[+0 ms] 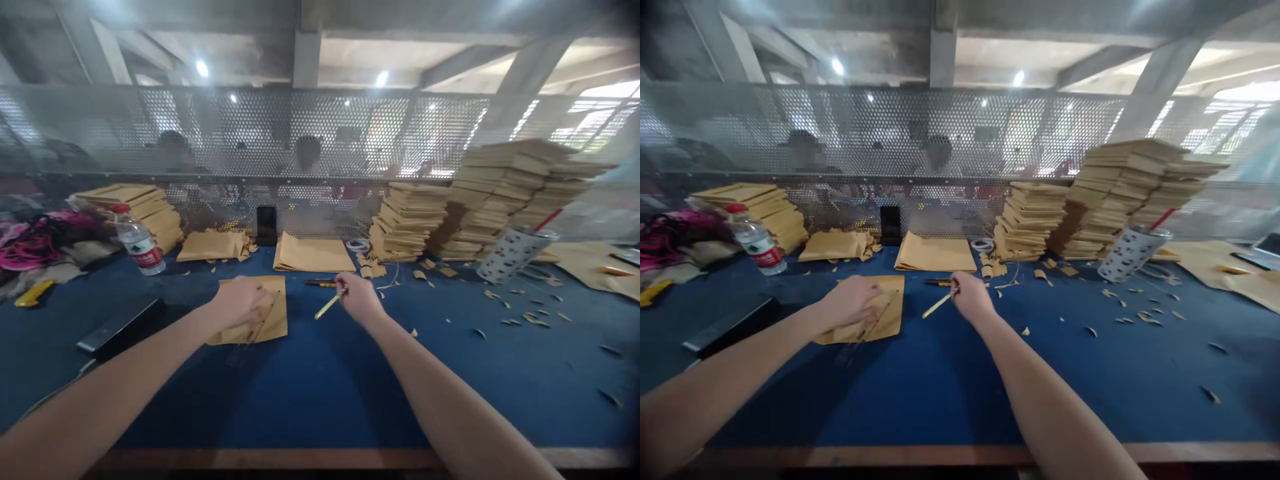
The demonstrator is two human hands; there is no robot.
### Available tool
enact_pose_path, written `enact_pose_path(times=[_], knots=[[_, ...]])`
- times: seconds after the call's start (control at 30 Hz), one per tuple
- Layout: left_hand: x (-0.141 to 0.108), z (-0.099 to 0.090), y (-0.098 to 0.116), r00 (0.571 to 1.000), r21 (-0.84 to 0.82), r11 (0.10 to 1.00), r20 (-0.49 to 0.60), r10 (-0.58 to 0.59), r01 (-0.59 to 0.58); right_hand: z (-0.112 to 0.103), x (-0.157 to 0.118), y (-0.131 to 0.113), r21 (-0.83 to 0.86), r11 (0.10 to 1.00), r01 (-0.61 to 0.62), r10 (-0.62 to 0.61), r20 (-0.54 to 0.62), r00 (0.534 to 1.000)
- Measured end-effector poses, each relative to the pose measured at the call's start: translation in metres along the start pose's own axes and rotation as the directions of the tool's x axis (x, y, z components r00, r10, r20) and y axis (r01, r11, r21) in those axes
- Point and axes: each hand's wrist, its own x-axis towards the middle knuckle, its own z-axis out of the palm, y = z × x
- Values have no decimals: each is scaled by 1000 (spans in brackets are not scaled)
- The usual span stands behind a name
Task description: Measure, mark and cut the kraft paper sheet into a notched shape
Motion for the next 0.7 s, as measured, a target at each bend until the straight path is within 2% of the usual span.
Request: enact_pose_path(times=[0.07, 0.17, 0.27, 0.37, 0.47, 0.57, 0.7], knots=[[20, -3, -8, 993, 28, 993, 1, -115, 115, -14, 10, 27, -5, 986, -169, 169, -42, 985], [42, -3, -16, 964, 21, 965, 25, -264, 263, -29, 18, 60, 1, 934, -356, 355, -76, 932], [51, 1, -15, 945, -14, 951, 114, -305, 309, -35, 18, 79, 15, 886, -463, 463, -67, 884], [50, 4, -7, 947, -63, 961, 201, -252, 269, -33, 18, 83, 21, 862, -506, 506, -44, 861], [45, 6, 5, 961, -116, 974, 223, -163, 192, -30, 21, 80, 13, 857, -515, 515, -18, 857], [38, 11, 14, 982, -148, 982, 164, -92, 116, -27, 23, 78, -4, 857, -516, 516, 10, 857], [26, 19, 18, 998, -111, 992, -14, -56, 54, -23, 25, 78, -30, 862, -507, 508, 44, 861]])
